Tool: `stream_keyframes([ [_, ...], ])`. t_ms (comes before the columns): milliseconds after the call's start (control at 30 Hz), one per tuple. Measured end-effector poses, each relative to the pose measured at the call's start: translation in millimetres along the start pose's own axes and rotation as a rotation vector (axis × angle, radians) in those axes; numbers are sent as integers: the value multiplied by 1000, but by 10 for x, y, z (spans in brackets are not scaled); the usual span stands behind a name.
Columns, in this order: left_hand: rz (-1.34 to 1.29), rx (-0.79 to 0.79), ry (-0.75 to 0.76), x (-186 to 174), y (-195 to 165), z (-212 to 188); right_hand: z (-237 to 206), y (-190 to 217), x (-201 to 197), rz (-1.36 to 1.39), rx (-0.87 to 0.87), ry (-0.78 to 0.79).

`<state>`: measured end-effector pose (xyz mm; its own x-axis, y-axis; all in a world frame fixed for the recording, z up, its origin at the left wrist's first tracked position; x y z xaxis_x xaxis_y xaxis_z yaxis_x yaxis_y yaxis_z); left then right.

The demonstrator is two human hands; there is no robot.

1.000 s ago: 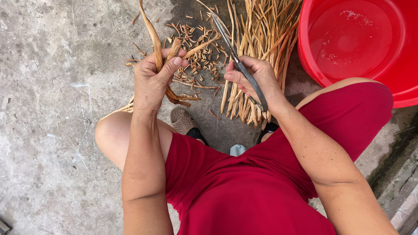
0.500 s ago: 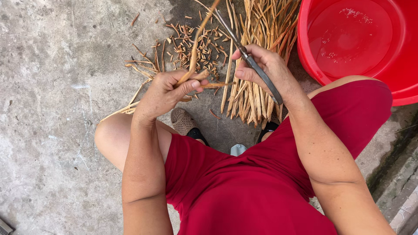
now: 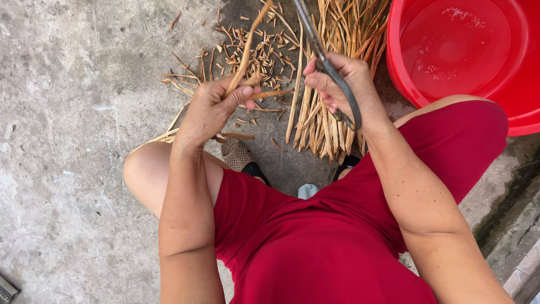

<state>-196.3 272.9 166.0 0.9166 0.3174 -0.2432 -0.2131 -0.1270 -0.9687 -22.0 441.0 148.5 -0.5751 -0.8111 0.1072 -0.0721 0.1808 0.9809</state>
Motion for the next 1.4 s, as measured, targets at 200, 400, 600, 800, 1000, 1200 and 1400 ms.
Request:
stream_keyframes([
  [200, -36, 141, -366, -181, -58, 19, 25, -149, 101, 77, 130, -25],
  [400, -11, 474, -237, 448, -326, -75, 74, -588, 713, 236, 320, 199],
  [600, 359, 571, 224, 1142, -534, -95, 35, -822, 526, 301, 486, 68],
  [800, 124, 571, -48, 347, -580, -102, 201, -506, 378, 334, -19, 103],
  [1000, -471, -177, -275, 84, 456, 212, -34, -464, 701, -77, -116, 173],
  [1200, -829, -77, -262, 187, 664, 348, -164, -445, 834, -235, -133, 208],
  [1400, -497, -293, -266, 300, 689, 319, -210, -428, 733, -328, -193, 158],
])
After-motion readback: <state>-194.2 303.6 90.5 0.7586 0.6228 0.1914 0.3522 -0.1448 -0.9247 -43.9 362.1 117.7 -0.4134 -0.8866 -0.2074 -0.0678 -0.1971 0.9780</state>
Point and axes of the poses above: each hand's wrist, its own z-axis towards the middle knuckle, its own x-axis out of the palm, y = z × x, the point moved 7 cm from there along z, towards the middle knuckle, and after that the axes turned 4 degrees about x, right-handed, at the moved point
